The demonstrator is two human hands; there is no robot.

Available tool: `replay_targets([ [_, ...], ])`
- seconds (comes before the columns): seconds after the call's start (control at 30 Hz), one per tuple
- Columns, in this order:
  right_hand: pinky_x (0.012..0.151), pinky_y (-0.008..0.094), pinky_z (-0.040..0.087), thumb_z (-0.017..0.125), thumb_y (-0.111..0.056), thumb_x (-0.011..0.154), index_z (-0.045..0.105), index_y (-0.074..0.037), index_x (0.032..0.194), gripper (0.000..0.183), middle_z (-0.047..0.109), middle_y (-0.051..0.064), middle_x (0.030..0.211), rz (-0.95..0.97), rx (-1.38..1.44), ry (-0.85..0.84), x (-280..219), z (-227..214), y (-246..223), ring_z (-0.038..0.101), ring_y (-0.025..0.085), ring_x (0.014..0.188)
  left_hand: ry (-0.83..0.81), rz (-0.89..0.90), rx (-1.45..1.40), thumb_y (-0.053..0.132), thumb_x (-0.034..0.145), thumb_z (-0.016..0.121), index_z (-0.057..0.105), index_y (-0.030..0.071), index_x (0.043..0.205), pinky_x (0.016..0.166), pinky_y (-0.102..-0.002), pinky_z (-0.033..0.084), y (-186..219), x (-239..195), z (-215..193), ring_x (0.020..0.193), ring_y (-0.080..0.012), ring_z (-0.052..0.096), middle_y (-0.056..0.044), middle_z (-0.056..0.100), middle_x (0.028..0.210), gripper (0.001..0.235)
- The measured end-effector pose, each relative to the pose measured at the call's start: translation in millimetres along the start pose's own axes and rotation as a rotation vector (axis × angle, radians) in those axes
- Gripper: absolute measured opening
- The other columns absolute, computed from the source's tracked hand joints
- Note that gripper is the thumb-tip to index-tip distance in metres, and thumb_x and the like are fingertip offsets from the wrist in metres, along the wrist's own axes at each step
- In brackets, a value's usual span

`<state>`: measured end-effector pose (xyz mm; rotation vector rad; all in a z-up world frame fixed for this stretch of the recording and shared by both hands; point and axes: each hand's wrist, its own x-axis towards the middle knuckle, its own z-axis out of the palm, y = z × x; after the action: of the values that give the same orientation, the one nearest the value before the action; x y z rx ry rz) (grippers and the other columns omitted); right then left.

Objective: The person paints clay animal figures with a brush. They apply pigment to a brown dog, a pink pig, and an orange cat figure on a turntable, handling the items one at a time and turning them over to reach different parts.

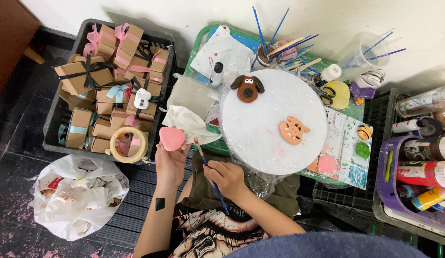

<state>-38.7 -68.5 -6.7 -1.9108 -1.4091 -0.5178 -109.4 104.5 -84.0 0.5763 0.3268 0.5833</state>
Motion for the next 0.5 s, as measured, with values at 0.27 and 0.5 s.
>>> replay_targets([
  [0.27,0.049,0.025,0.048,0.080,0.003,0.085,0.060,-0.006,0.097,0.025,0.069,0.008,0.091,0.179,0.268,0.249,-29,-8,4,0.063,0.013,0.059,-0.024,0.024,0.023,0.051,0.109,0.041,0.044,0.003,0.147,0.100,-0.037,0.049,3,-2,-1,0.099,-0.0143,0.057,-0.007,0.059,0.131,0.061],
  [0.5,0.040,0.023,0.048,0.064,0.009,0.091,0.057,0.001,0.092,0.011,0.069,0.014,0.087,0.860,0.995,0.468,-70,-53,28,0.060,0.009,0.052,-0.074,0.213,0.264,0.050,0.108,0.055,0.047,-0.002,0.146,0.102,-0.038,0.045,14,-13,12,0.106,-0.0191,0.057,-0.011,0.060,0.134,0.065],
])
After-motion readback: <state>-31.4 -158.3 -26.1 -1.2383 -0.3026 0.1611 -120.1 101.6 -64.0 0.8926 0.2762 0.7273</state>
